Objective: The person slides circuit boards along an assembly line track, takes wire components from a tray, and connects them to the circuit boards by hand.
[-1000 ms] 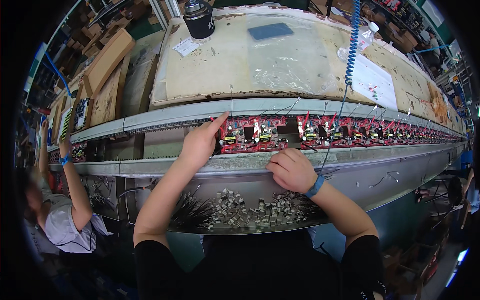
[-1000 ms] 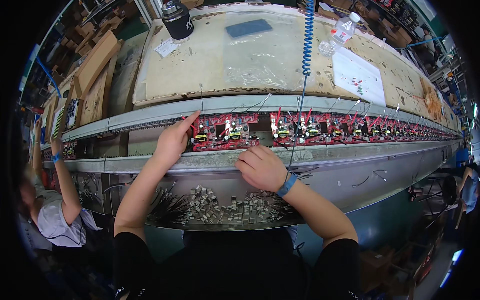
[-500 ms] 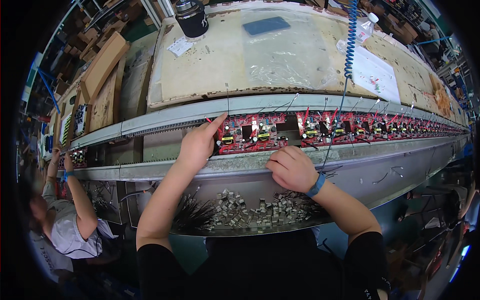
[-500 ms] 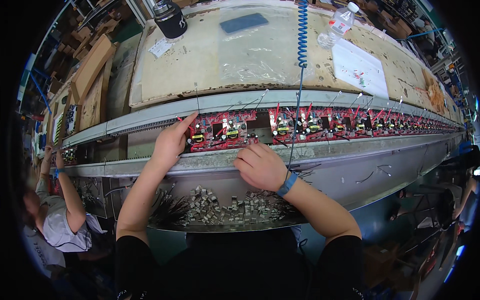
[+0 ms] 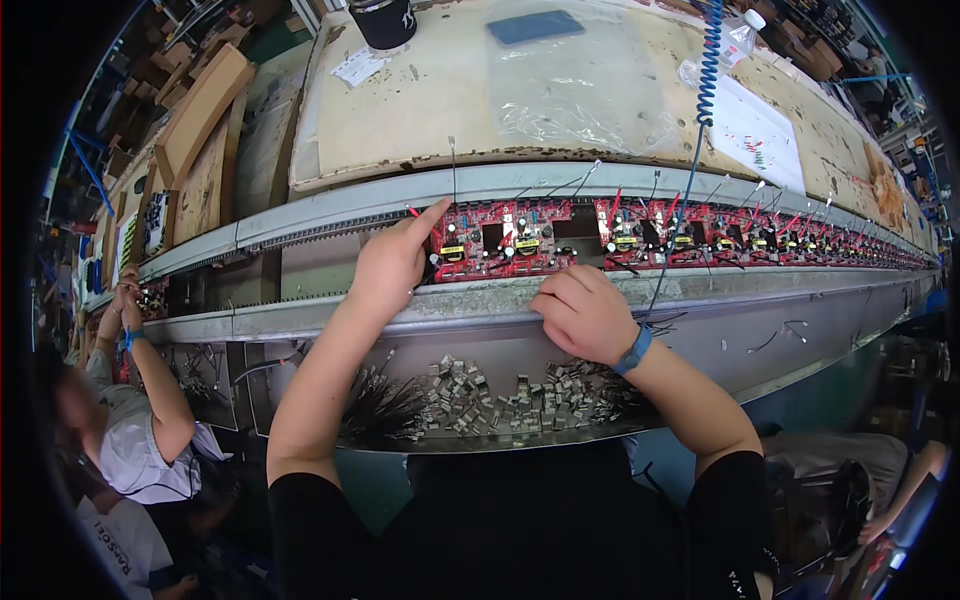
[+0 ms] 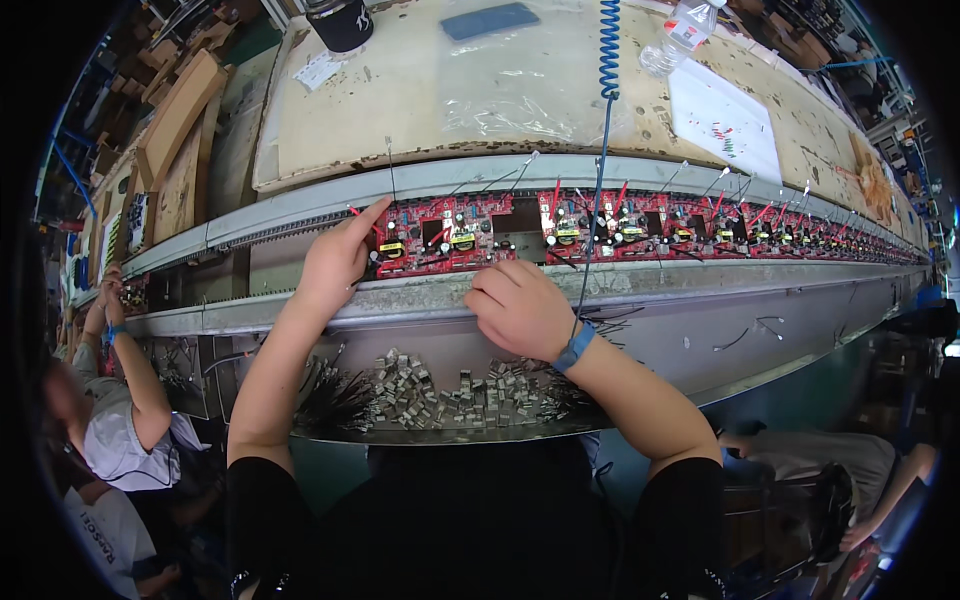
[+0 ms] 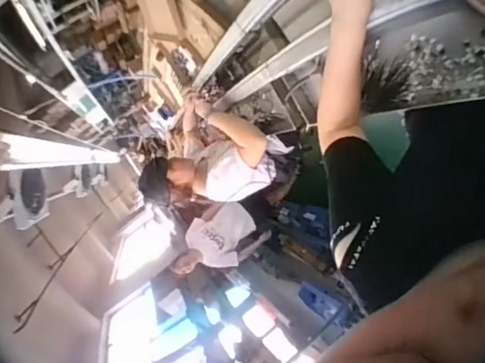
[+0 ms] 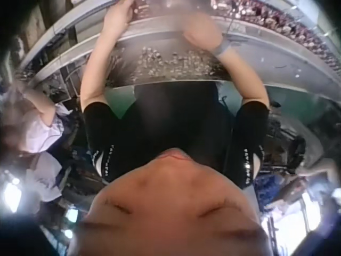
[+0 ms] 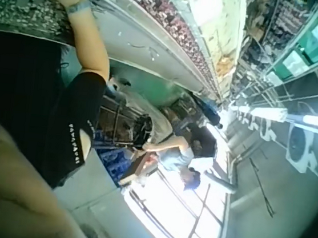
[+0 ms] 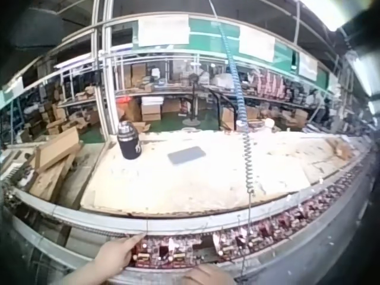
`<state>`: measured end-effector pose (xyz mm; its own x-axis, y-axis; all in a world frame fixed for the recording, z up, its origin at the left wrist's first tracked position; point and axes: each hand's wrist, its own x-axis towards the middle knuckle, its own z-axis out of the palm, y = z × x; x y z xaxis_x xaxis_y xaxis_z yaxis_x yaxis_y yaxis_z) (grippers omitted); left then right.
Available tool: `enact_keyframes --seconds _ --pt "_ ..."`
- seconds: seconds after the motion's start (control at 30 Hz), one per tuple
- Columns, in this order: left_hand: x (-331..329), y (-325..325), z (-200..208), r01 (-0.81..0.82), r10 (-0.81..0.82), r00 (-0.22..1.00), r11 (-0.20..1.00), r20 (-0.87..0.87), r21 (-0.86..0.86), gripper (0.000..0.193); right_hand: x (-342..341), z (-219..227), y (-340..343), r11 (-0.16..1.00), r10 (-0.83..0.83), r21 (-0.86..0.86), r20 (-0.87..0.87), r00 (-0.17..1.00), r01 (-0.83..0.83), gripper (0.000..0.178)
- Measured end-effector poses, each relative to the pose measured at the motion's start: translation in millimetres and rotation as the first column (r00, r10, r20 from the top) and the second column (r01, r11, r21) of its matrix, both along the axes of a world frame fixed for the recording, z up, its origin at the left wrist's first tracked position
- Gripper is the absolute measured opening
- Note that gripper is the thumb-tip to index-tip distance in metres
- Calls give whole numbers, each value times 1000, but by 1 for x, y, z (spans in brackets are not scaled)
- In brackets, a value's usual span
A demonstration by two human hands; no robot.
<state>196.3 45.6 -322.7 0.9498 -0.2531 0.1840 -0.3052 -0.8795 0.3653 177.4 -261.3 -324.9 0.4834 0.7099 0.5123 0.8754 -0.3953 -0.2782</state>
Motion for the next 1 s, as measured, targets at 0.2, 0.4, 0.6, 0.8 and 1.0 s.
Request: enact_keyframes --seconds 0.2,0.4,0.6,0.8,1.0 --pt "-4 3 4 -4 6 999 999 51 -48 71 -10 5 7 991 136 -12 -39 990 -136 25" --pt "-28 8 59 -93 128 966 983 223 -160 36 -37 3 21 873 273 -270 -419 866 -406 18" --pt "-79 -32 93 314 -310 949 946 60 -82 23 -36 -6 17 864 279 -273 -441 853 -423 18" --pt "-113 -49 36 543 -524 814 840 -251 5 18 -37 -6 22 873 126 -394 -387 913 -287 17" --pt "-119 -53 19 541 -523 822 841 -226 20 17 -36 -4 22 900 241 -278 -325 915 -336 16"
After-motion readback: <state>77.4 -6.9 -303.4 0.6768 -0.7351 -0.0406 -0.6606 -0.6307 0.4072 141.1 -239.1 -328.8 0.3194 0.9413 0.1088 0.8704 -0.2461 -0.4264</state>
